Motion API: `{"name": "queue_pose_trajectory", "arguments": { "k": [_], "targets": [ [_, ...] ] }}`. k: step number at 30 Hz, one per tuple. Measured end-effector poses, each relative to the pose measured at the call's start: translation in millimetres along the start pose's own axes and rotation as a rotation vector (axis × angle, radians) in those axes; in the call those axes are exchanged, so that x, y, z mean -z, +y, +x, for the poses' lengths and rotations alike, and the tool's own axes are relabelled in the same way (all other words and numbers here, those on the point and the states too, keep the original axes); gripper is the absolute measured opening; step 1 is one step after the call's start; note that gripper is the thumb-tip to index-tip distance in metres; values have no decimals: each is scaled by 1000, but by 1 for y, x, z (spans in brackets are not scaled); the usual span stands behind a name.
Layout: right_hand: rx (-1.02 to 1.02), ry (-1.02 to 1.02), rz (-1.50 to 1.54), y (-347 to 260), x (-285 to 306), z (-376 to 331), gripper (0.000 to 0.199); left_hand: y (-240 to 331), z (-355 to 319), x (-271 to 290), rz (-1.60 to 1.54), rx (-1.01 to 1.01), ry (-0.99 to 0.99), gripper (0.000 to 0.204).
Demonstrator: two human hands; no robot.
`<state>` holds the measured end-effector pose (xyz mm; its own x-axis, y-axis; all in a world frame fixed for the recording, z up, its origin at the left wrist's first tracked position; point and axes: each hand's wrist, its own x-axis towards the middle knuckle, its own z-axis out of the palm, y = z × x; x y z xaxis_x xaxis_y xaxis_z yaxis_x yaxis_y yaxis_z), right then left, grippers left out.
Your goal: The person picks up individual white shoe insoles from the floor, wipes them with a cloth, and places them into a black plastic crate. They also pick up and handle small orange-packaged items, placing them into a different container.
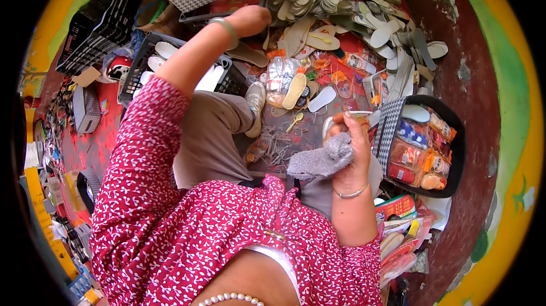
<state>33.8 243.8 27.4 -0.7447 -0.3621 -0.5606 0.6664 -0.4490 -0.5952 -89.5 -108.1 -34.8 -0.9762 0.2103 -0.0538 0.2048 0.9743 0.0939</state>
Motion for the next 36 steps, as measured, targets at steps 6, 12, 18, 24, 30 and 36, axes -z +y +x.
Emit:
{"name": "queue_pose_trajectory", "arguments": {
  "k": [6, 12, 18, 24, 30, 36],
  "targets": [
    [91, 32, 72, -10, 3, 7, 21, 34, 77, -185, -217, 339, -292, 28],
    [84, 83, 65, -21, 21, 2, 23, 107, 9, -291, -727, 799, -611, 68],
    [73, 172, 64, -32, 26, -2, 24, 140, -7, -283, -561, 793, -486, 71],
    [53, 180, 37, -38, 36, -2, 24, 131, 3, -325, -518, 822, -377, 64],
    [23, 177, 16, -39, 30, -4, 25, 78, 16, -309, -584, 1336, 35, 60],
    [10, 135, 15, -37, 29, -5, 25, 40, 17, -289, -752, 1172, -43, 60]
  ]
}}
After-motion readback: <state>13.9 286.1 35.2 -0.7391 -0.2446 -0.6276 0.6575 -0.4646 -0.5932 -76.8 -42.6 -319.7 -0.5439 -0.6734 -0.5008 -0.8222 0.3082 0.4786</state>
